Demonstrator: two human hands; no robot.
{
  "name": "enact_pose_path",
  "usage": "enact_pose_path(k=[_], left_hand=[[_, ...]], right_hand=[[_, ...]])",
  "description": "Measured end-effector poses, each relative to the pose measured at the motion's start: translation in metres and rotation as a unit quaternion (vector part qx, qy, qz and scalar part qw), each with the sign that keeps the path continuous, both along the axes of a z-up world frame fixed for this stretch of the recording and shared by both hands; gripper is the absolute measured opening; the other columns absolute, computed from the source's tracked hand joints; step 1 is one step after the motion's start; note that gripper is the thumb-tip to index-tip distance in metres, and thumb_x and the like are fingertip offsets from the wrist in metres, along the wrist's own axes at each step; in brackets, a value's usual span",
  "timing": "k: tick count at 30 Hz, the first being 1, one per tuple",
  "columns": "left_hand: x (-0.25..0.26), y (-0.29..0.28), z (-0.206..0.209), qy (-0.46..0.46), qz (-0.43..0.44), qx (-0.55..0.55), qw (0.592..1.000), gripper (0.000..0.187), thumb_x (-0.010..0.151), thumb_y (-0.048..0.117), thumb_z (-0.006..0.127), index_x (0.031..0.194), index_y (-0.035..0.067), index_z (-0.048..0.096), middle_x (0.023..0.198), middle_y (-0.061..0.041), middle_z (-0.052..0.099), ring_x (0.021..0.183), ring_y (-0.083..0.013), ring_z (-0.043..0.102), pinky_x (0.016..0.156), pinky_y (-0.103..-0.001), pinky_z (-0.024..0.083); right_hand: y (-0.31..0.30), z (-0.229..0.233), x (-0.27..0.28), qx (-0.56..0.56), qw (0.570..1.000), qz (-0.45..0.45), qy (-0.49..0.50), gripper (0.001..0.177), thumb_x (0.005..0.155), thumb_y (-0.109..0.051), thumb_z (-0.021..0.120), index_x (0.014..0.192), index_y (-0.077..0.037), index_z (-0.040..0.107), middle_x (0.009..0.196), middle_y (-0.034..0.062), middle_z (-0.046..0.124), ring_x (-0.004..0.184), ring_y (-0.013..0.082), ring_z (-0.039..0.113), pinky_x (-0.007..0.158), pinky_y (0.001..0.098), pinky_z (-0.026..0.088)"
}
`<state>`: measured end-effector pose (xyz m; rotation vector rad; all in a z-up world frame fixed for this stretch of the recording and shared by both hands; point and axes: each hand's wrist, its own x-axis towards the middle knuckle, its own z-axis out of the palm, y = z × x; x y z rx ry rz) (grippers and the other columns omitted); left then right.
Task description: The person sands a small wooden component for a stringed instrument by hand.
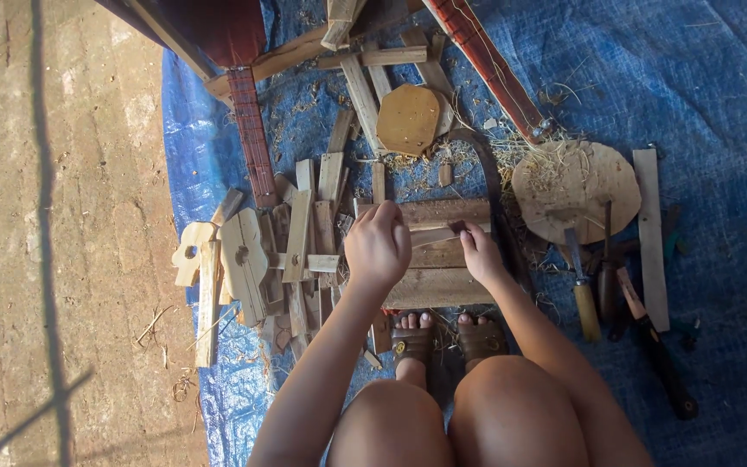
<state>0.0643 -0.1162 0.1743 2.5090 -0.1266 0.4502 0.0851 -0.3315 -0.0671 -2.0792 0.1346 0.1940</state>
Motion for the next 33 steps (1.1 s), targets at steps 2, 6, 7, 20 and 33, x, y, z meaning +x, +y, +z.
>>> enact_pose_path(k=[2,6,7,20,33], left_hand=[[-0.001,0.004,0.003,0.0,-0.006,-0.01,1.0,0.012,0.084,0.02,0.049,0.08,0.014,0.059,0.065,-0.014,0.059,0.07,-0.0427,0.067,0.06,-0.049,0.055],[-0.003,0.009,-0.001,-0.003,0.0,-0.019,1.0,0.012,0.083,0.019,0.048,0.078,0.014,0.057,0.065,-0.014,0.057,0.068,-0.0413,0.066,0.06,-0.046,0.054],[-0.005,0.008,0.0,0.003,0.003,-0.019,1.0,0.012,0.083,0.019,0.048,0.078,0.014,0.057,0.065,-0.014,0.057,0.068,-0.0413,0.066,0.06,-0.046,0.054],[-0.022,0.01,0.009,-0.134,-0.022,-0.119,0.984,0.027,0.088,0.024,0.058,0.108,0.007,0.055,0.103,-0.017,0.054,0.098,-0.0406,0.056,0.087,-0.049,0.048],[-0.045,0.04,0.089,0.33,-0.089,-0.219,0.914,0.084,0.094,0.002,0.057,0.162,-0.001,0.009,0.135,-0.038,0.06,0.122,-0.06,0.057,0.098,-0.068,0.051]], right_hand=[[0.018,0.041,-0.006,0.04,0.998,0.003,-0.051,0.031,0.107,-0.028,0.056,0.131,-0.012,0.066,0.121,0.0189,0.072,0.119,0.0403,0.064,0.1,0.051,0.051],[0.045,0.156,-0.024,0.142,0.978,0.099,-0.12,0.028,0.104,-0.025,0.06,0.123,-0.008,0.072,0.113,0.0192,0.075,0.114,0.0379,0.069,0.095,0.0483,0.055],[0.043,0.143,-0.022,0.142,0.978,0.1,-0.113,0.028,0.104,-0.025,0.06,0.123,-0.008,0.072,0.113,0.0192,0.075,0.114,0.0379,0.069,0.095,0.0483,0.055],[-0.024,-0.019,-0.012,-0.098,0.994,0.033,0.035,0.04,0.111,-0.035,0.048,0.136,-0.008,0.062,0.124,0.0216,0.071,0.118,0.0416,0.065,0.099,0.0525,0.054],[-0.025,-0.051,0.001,-0.05,0.998,-0.034,0.029,0.037,0.108,-0.036,0.054,0.13,-0.01,0.068,0.115,0.0203,0.074,0.117,0.0387,0.066,0.097,0.0499,0.054]])
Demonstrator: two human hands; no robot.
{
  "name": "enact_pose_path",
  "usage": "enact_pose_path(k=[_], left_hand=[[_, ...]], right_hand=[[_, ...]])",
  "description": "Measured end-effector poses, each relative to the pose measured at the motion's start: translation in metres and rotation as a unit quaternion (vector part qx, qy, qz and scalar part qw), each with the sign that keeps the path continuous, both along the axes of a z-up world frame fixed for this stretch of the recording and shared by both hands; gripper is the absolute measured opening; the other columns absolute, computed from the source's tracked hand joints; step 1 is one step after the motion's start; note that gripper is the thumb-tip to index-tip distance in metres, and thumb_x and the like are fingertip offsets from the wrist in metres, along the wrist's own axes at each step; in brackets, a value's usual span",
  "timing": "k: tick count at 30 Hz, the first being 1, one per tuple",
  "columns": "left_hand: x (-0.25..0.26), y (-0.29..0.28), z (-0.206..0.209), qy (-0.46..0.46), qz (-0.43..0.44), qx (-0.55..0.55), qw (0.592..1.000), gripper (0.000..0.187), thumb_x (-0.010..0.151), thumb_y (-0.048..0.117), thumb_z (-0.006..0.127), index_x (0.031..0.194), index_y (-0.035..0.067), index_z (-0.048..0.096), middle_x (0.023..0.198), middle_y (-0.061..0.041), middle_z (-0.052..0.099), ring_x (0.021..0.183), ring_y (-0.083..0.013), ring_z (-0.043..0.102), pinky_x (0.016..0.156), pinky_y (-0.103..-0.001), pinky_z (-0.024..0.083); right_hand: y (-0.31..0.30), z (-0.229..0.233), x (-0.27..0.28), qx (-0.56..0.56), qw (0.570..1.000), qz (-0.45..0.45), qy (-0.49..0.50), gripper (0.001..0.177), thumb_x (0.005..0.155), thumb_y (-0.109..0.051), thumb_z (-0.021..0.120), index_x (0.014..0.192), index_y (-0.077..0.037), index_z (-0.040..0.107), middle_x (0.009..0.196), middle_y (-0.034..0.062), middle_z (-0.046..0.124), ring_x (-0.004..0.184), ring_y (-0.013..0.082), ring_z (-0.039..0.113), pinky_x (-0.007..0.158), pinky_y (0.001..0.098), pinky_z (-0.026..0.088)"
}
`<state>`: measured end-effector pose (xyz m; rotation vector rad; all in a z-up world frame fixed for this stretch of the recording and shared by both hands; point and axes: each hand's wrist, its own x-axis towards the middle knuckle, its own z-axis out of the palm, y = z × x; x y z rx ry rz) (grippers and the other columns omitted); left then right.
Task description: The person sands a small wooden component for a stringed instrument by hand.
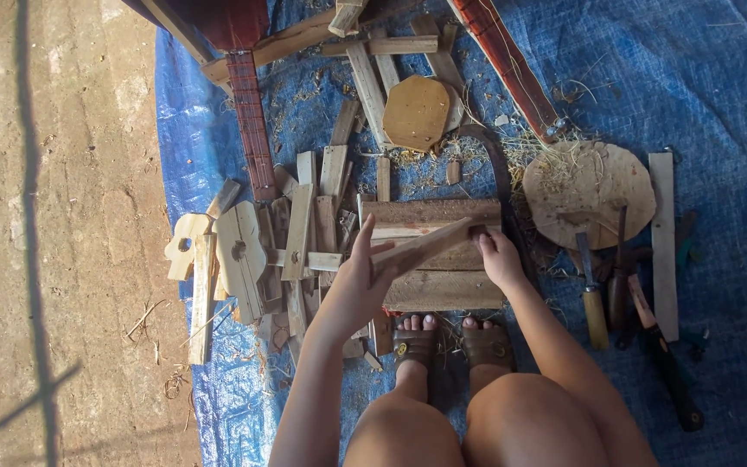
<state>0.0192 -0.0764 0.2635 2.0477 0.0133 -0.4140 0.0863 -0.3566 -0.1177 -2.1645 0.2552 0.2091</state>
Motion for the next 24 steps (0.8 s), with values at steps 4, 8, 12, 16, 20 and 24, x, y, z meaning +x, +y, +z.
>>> enact_pose_path(k=[4,8,12,16,20,24], left_hand=[[-0.014,-0.015,-0.009,-0.035,-0.029,0.007,0.999,0.081,0.095,0.0,0.055,0.161,-0.003,0.01,0.134,-0.041,0.058,0.12,-0.0637,0.055,0.096,-0.071,0.049],[-0.019,-0.021,-0.013,-0.008,-0.03,0.025,0.999,0.084,0.096,0.005,0.056,0.164,0.003,0.007,0.139,-0.035,0.058,0.124,-0.0576,0.056,0.099,-0.065,0.051],[-0.02,-0.022,-0.011,-0.006,-0.03,0.035,0.999,0.086,0.096,0.004,0.056,0.164,0.002,0.003,0.138,-0.034,0.059,0.126,-0.0558,0.056,0.1,-0.063,0.05],[-0.022,-0.021,-0.016,-0.005,-0.023,0.038,0.999,0.084,0.096,0.005,0.056,0.164,0.0,0.006,0.137,-0.034,0.06,0.125,-0.057,0.056,0.098,-0.064,0.05],[-0.019,-0.021,-0.027,-0.022,-0.016,0.046,0.999,0.083,0.097,0.006,0.056,0.164,0.001,0.006,0.135,-0.033,0.061,0.123,-0.0558,0.058,0.096,-0.061,0.052],[-0.015,-0.022,-0.023,-0.025,-0.04,0.072,0.996,0.083,0.097,0.004,0.055,0.164,0.0,0.005,0.133,-0.031,0.063,0.123,-0.0547,0.059,0.097,-0.06,0.052]], right_hand=[[0.029,0.092,-0.005,0.006,1.0,-0.004,-0.007,0.036,0.108,-0.033,0.053,0.128,-0.006,0.069,0.114,0.024,0.073,0.114,0.0421,0.066,0.097,0.0523,0.053],[0.068,0.176,-0.03,0.047,0.994,0.054,-0.077,0.036,0.106,-0.034,0.055,0.129,-0.008,0.067,0.103,0.025,0.073,0.104,0.0448,0.068,0.089,0.054,0.055],[0.092,0.256,-0.047,0.133,0.947,0.146,-0.253,0.02,0.099,-0.016,0.066,0.115,-0.006,0.074,0.09,0.0208,0.075,0.093,0.0393,0.074,0.097,0.0455,0.055],[0.063,0.14,-0.03,0.091,0.963,0.107,-0.23,0.023,0.106,-0.017,0.06,0.124,-0.005,0.068,0.093,0.0236,0.072,0.089,0.0441,0.071,0.079,0.0522,0.058],[0.046,0.118,-0.01,0.033,0.985,0.084,-0.146,0.028,0.107,-0.027,0.057,0.128,-0.01,0.064,0.104,0.026,0.07,0.099,0.049,0.068,0.082,0.0569,0.058],[0.081,0.231,-0.034,0.129,0.966,0.17,-0.143,0.025,0.104,-0.027,0.058,0.121,-0.014,0.07,0.094,0.0168,0.076,0.098,0.0408,0.073,0.098,0.0536,0.054]])
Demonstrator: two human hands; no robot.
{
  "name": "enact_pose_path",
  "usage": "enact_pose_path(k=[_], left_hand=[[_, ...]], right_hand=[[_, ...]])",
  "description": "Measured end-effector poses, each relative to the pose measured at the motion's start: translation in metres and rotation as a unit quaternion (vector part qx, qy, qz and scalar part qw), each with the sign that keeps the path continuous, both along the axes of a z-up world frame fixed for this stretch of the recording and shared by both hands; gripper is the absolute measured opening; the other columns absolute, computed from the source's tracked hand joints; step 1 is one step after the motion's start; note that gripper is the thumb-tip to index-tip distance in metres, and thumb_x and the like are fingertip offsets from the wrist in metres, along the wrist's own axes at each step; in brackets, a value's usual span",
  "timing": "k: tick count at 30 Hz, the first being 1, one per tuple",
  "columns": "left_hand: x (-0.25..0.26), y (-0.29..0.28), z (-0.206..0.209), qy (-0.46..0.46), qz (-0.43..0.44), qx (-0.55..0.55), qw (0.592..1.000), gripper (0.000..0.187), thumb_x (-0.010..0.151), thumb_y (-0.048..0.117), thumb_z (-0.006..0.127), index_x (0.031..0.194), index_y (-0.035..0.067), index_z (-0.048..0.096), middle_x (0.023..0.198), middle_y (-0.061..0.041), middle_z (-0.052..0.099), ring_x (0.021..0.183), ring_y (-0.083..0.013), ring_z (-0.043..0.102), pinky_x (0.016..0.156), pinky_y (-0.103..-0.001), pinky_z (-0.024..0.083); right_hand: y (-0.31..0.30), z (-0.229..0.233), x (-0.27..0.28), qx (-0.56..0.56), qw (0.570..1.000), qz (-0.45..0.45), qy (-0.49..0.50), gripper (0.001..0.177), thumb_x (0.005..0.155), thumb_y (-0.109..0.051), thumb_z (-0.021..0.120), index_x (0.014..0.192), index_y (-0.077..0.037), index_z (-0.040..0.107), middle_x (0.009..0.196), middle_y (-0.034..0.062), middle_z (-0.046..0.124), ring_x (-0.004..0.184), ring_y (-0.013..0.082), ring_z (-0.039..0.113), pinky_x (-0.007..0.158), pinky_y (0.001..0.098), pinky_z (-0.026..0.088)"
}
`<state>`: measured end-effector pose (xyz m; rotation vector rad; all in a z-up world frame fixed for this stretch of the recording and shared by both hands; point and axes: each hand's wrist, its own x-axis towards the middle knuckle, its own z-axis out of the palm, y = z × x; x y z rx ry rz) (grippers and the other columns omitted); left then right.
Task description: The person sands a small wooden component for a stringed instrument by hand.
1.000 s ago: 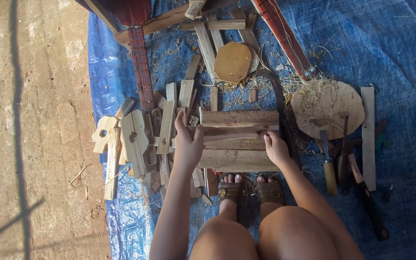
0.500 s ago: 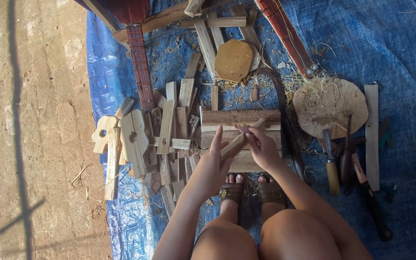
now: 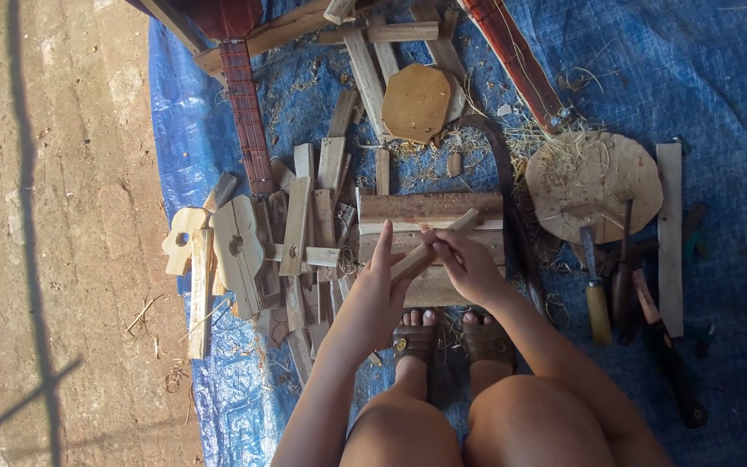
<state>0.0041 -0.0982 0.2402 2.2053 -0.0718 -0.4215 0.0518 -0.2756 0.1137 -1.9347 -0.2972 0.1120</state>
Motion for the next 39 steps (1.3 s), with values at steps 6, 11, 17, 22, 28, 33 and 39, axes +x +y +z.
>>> enact_pose_path(k=[6,11,17,22,28,33,39], left_hand=[[-0.011,-0.001,-0.008,-0.015,-0.056,0.049,0.997,0.091,0.095,-0.001,0.055,0.166,0.009,0.0,0.128,-0.031,0.058,0.116,-0.0567,0.061,0.09,-0.058,0.056],[-0.008,-0.008,-0.006,-0.064,-0.097,0.105,0.988,0.094,0.095,-0.002,0.059,0.167,0.01,0.002,0.119,-0.026,0.058,0.107,-0.0537,0.065,0.084,-0.054,0.059],[-0.015,-0.014,-0.018,-0.133,-0.18,0.186,0.957,0.103,0.086,-0.001,0.071,0.168,0.015,0.011,0.111,-0.017,0.058,0.098,-0.0425,0.067,0.075,-0.046,0.062],[-0.014,-0.025,-0.029,-0.181,-0.205,0.217,0.937,0.116,0.074,0.001,0.081,0.168,0.016,0.016,0.109,-0.013,0.057,0.094,-0.0356,0.064,0.069,-0.045,0.062],[-0.015,-0.031,-0.025,-0.175,-0.198,0.212,0.941,0.11,0.077,-0.003,0.076,0.167,0.011,0.015,0.107,-0.014,0.056,0.095,-0.0363,0.061,0.067,-0.046,0.061],[-0.018,-0.028,-0.02,-0.232,-0.232,0.234,0.915,0.107,0.077,0.001,0.076,0.166,0.008,0.019,0.107,-0.014,0.059,0.097,-0.0346,0.063,0.069,-0.043,0.061],[-0.014,-0.028,-0.02,-0.226,-0.248,0.232,0.913,0.107,0.073,-0.002,0.075,0.165,0.007,0.021,0.107,-0.014,0.06,0.098,-0.0351,0.063,0.067,-0.043,0.061]], right_hand=[[-0.054,-0.135,0.025,-0.173,0.98,-0.089,0.038,0.034,0.108,-0.044,0.054,0.129,-0.021,0.067,0.104,0.019,0.066,0.094,0.0465,0.07,0.088,0.0547,0.058],[-0.032,-0.071,0.006,-0.048,0.996,-0.058,-0.038,0.025,0.105,-0.026,0.061,0.121,-0.008,0.068,0.097,0.0236,0.072,0.103,0.0446,0.068,0.106,0.055,0.043],[-0.056,-0.07,0.0,-0.018,0.999,-0.027,-0.042,0.027,0.11,-0.023,0.051,0.128,-0.008,0.065,0.099,0.0204,0.074,0.104,0.042,0.069,0.106,0.057,0.046],[-0.073,-0.093,0.002,-0.069,0.995,-0.069,0.013,0.033,0.111,-0.026,0.052,0.131,-0.002,0.063,0.107,0.027,0.07,0.106,0.0457,0.067,0.087,0.0549,0.057],[-0.061,-0.06,-0.014,0.043,0.998,-0.021,0.036,0.025,0.107,-0.019,0.058,0.126,-0.007,0.067,0.099,0.0141,0.076,0.096,0.0249,0.073,0.08,0.0421,0.061],[-0.083,-0.11,0.013,-0.014,0.994,-0.097,0.042,0.025,0.11,-0.018,0.052,0.127,-0.006,0.065,0.111,0.0229,0.073,0.108,0.042,0.068,0.09,0.055,0.056],[-0.049,-0.065,-0.012,0.02,0.992,-0.112,0.061,0.02,0.105,-0.022,0.06,0.119,-0.012,0.071,0.105,0.0122,0.077,0.106,0.0315,0.072,0.098,0.0504,0.055]])
